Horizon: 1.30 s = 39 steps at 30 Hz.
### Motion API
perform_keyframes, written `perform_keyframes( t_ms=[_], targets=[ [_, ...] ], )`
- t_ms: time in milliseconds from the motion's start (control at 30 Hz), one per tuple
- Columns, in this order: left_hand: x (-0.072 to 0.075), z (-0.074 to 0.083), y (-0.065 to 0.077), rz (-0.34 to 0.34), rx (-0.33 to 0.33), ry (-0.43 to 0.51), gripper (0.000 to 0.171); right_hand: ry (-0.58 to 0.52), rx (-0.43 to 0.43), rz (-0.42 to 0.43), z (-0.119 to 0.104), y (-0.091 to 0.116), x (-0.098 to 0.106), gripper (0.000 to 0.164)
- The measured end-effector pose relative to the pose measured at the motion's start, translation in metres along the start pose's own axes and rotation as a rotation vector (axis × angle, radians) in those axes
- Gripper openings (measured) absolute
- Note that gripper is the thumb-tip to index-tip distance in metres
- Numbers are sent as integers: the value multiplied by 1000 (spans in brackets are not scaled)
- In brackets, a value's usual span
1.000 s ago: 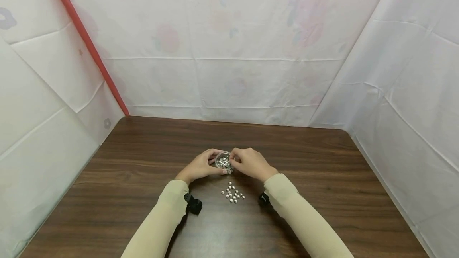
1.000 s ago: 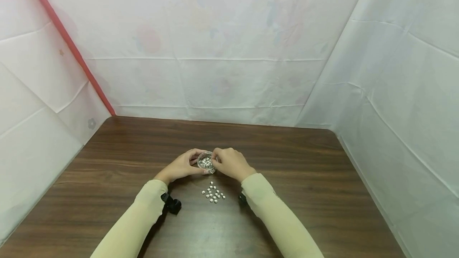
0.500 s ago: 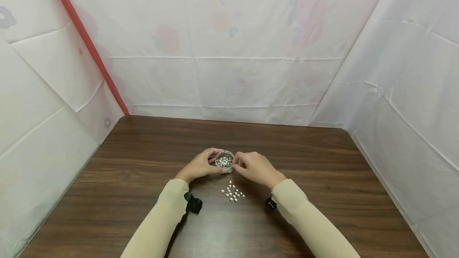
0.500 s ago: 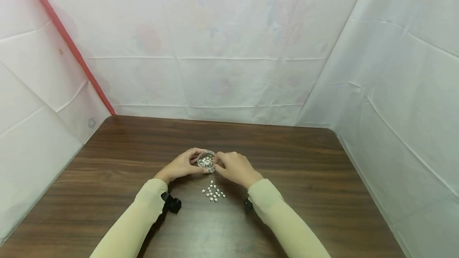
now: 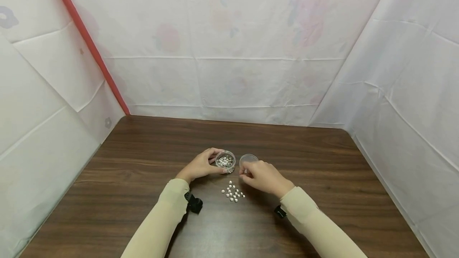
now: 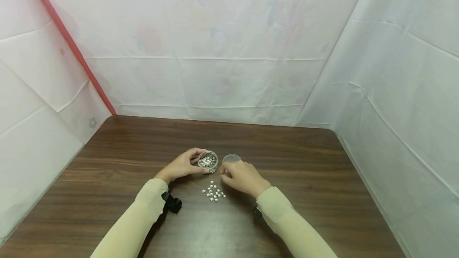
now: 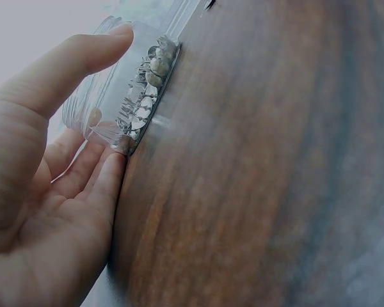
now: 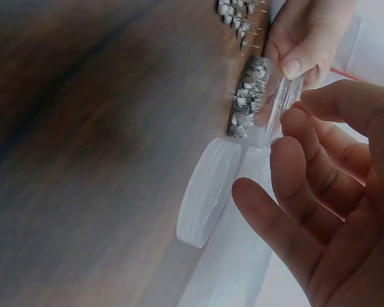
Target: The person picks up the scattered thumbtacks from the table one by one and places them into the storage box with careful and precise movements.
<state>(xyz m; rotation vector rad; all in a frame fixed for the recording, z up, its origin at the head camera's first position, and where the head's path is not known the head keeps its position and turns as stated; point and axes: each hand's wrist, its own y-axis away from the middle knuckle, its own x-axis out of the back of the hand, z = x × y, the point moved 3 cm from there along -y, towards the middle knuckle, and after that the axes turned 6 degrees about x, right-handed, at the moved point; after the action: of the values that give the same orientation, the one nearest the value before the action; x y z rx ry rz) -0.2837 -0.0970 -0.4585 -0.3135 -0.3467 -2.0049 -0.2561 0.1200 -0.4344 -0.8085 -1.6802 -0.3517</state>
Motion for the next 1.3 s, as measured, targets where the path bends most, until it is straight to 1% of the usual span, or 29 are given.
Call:
perform_keyframes(
  t_ms=[267, 600, 933, 1300],
  targets=[
    [0, 0, 0, 3, 13, -9, 70, -6, 24, -41, -4, 15, -3, 3],
    [0, 1, 1, 11, 21, -11, 71, -22, 47, -91, -10, 28, -11, 5],
    [-1, 3, 1, 23, 17, -26, 72, 15, 89, -83, -16, 31, -17, 6],
    [-1, 2, 1, 31, 31, -27, 72, 70, 114, -90, -18, 33, -18, 8]
  ],
)
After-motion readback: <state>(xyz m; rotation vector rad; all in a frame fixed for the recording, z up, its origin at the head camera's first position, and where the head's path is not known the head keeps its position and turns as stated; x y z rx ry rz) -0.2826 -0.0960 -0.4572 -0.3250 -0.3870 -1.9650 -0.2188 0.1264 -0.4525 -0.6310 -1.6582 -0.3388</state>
